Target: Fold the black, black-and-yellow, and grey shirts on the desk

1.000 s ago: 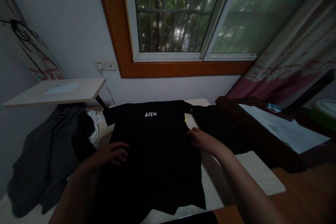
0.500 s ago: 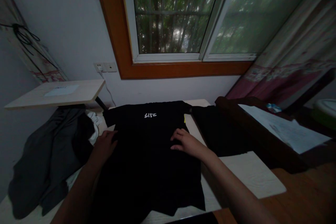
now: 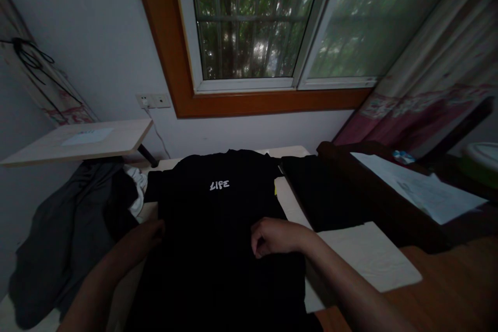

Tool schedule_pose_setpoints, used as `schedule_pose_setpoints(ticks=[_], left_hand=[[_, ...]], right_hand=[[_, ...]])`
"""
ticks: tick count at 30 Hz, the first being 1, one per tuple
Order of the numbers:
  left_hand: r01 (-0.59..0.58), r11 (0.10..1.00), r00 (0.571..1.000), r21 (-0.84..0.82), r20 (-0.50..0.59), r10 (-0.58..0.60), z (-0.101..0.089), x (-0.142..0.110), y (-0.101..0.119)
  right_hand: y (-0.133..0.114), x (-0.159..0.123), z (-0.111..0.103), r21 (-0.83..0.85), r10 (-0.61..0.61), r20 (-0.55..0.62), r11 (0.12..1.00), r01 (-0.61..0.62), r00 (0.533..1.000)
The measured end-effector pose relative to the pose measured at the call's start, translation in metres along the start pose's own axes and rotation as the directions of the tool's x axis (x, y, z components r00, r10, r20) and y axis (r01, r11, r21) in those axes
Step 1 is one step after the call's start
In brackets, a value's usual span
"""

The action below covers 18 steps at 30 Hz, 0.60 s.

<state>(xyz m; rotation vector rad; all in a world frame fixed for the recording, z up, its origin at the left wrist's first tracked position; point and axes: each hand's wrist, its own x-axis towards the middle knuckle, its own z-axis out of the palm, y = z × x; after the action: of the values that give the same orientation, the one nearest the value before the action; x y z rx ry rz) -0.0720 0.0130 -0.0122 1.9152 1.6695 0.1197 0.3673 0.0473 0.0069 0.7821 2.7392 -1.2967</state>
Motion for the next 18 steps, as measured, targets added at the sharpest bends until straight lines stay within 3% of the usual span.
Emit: schedule_pose_setpoints(ticks=[3, 5, 8, 10, 13, 18], left_hand=[[0.003, 1.0, 0.997, 0.022, 0.082, -0.005, -0.004, -0.012, 0.005], [0.02, 0.997, 0.998, 0.078, 0.059, -0.024, -0.009, -0.013, 0.008], [0.061, 0.976, 0.996, 0.208, -0.078, -0.045, -0.013, -0.004, 0.011], [0.076, 0.962, 0.984, 0.264, -0.176, -0.029, -0.011, 0.005, 0.011], [0.074, 0.963, 0.972, 0.261, -0.235, -0.011, -0.001, 0.018, 0.007], [0.064, 0.985, 0.985, 0.158, -0.167, -0.037, 0.008, 0.016, 0.001]], right_hand=[[-0.002, -0.001, 0.0, 0.049, -0.016, 0.025, 0.999, 0.015, 1.0], [0.002, -0.001, -0.004, 0.035, 0.007, -0.105, 0.999, -0.003, 0.994], [0.016, 0.0, -0.012, -0.085, 0.083, -0.412, 0.988, -0.128, 0.908], [0.028, 0.002, -0.016, -0.18, 0.107, -0.541, 0.954, -0.238, 0.834], [0.043, 0.005, -0.017, -0.26, 0.108, -0.596, 0.911, -0.319, 0.796], [0.048, 0.003, -0.015, -0.216, 0.102, -0.58, 0.937, -0.274, 0.808]])
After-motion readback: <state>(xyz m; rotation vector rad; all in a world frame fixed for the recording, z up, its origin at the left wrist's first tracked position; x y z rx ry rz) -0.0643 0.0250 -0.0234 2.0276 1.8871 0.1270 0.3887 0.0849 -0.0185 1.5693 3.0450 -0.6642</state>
